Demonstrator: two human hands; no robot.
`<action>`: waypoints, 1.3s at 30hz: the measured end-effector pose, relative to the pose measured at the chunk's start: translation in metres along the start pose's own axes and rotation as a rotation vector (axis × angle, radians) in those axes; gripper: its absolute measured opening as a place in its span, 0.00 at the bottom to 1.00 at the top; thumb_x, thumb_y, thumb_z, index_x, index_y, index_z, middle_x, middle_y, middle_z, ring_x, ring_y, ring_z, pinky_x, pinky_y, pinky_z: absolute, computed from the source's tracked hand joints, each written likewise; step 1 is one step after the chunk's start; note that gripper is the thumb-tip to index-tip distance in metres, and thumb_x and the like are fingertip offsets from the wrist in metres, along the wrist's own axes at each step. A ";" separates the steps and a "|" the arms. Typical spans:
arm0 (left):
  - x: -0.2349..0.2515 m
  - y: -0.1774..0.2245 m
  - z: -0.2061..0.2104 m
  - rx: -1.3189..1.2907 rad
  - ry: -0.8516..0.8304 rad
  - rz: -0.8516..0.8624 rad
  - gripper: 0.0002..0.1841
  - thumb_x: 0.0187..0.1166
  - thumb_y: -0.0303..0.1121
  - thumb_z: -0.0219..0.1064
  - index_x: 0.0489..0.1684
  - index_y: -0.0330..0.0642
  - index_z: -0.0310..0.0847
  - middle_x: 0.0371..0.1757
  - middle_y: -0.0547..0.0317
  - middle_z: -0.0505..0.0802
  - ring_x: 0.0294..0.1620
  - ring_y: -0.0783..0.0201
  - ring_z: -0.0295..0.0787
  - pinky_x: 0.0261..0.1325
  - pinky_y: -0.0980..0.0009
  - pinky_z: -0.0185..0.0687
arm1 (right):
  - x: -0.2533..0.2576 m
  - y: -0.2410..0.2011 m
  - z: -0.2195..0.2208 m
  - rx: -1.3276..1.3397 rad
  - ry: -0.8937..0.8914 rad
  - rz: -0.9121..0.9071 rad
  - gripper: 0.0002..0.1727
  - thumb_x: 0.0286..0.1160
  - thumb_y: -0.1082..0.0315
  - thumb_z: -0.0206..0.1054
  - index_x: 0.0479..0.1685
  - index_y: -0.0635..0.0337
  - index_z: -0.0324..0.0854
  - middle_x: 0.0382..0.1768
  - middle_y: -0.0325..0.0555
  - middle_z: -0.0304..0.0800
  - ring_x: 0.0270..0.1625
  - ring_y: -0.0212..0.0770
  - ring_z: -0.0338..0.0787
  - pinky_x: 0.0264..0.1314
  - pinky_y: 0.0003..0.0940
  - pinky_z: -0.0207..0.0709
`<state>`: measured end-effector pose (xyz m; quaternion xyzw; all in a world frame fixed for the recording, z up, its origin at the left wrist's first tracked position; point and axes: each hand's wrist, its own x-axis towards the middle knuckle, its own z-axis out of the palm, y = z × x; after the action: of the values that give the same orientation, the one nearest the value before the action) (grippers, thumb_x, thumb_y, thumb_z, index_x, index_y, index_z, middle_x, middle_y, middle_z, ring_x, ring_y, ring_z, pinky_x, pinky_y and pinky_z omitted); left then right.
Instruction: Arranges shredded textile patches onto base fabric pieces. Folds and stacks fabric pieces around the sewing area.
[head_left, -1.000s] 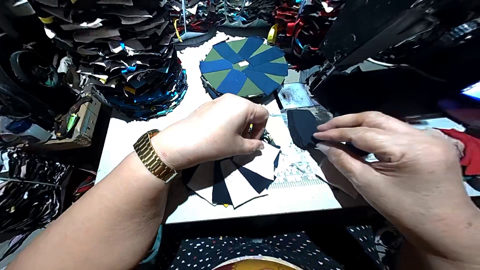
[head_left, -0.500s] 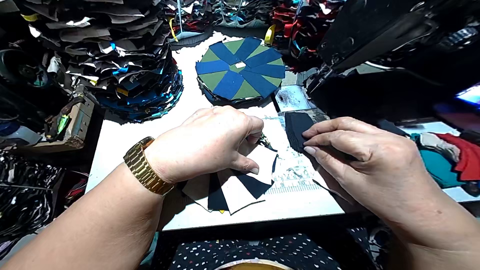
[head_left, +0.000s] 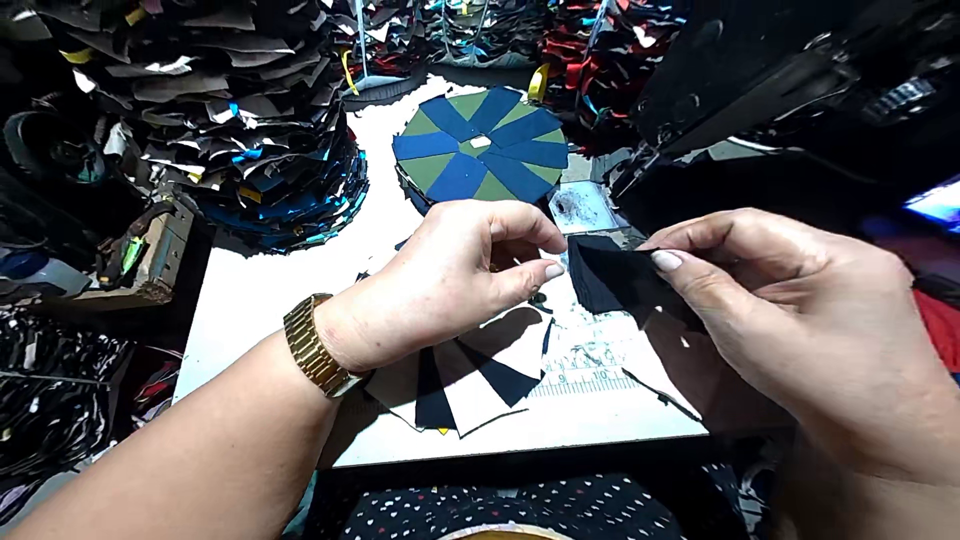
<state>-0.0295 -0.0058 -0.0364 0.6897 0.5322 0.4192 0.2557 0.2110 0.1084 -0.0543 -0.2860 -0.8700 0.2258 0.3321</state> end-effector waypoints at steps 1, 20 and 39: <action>0.000 0.001 0.002 -0.049 -0.016 -0.030 0.11 0.81 0.27 0.69 0.57 0.34 0.88 0.46 0.58 0.95 0.43 0.76 0.92 0.49 0.80 0.89 | 0.001 -0.003 0.000 0.037 0.011 0.019 0.07 0.80 0.64 0.63 0.46 0.54 0.85 0.39 0.31 0.88 0.37 0.16 0.85 0.40 0.11 0.79; 0.001 0.012 -0.004 -0.627 -0.131 -0.290 0.21 0.82 0.16 0.62 0.74 0.29 0.76 0.52 0.49 0.93 0.47 0.69 0.92 0.52 0.76 0.88 | -0.007 -0.031 0.020 0.533 -0.027 0.161 0.17 0.85 0.65 0.60 0.67 0.56 0.85 0.52 0.38 0.93 0.47 0.32 0.94 0.51 0.27 0.90; 0.001 0.010 -0.006 -0.794 -0.179 -0.313 0.18 0.81 0.13 0.59 0.68 0.26 0.78 0.45 0.50 0.92 0.44 0.65 0.92 0.56 0.69 0.91 | -0.012 -0.026 0.020 0.471 0.227 0.056 0.13 0.74 0.75 0.70 0.56 0.58 0.86 0.45 0.32 0.92 0.40 0.26 0.91 0.43 0.20 0.88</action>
<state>-0.0295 -0.0087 -0.0252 0.4826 0.4037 0.4861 0.6065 0.1947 0.0773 -0.0576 -0.2481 -0.7423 0.3979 0.4786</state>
